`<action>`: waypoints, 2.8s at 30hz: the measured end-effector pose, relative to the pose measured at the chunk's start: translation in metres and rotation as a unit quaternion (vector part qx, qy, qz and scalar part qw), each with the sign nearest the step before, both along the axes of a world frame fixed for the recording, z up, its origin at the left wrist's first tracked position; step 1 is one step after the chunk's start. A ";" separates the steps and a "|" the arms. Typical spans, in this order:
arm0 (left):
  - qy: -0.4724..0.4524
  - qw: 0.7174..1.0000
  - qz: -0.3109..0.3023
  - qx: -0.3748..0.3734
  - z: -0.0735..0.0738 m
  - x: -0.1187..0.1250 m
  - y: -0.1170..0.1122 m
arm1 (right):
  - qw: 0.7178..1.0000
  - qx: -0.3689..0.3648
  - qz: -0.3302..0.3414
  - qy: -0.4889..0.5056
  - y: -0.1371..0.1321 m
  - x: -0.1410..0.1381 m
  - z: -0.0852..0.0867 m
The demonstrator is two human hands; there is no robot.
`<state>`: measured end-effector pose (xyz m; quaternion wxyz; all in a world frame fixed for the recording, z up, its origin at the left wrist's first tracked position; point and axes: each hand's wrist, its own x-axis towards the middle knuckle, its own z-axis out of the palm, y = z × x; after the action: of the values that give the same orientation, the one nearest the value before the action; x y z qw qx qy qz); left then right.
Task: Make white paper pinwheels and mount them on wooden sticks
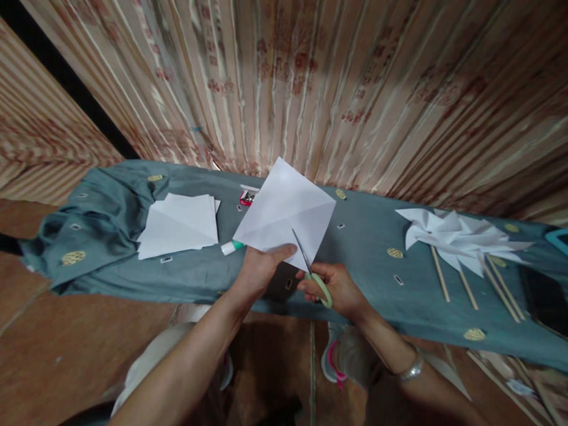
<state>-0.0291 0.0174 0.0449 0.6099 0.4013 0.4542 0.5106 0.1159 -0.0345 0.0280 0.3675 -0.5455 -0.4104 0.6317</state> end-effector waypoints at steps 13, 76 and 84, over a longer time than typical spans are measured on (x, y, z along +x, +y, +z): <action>0.005 1.000 0.001 -0.004 0.006 0.000 -0.002 | 1.000 0.009 0.019 -0.012 0.001 0.001 -0.003; -0.017 0.996 -0.050 -0.070 -0.009 -0.026 0.003 | 0.949 0.212 -0.121 -0.200 0.015 0.083 -0.001; 0.052 0.959 -0.234 -0.150 -0.022 -0.017 -0.014 | 0.979 0.159 -0.099 -0.085 0.022 0.067 -0.003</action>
<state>-0.0460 0.0038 0.0225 0.7411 0.4267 0.4496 0.2581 0.1829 -0.0127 0.0251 0.4740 -0.5697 -0.4796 0.4698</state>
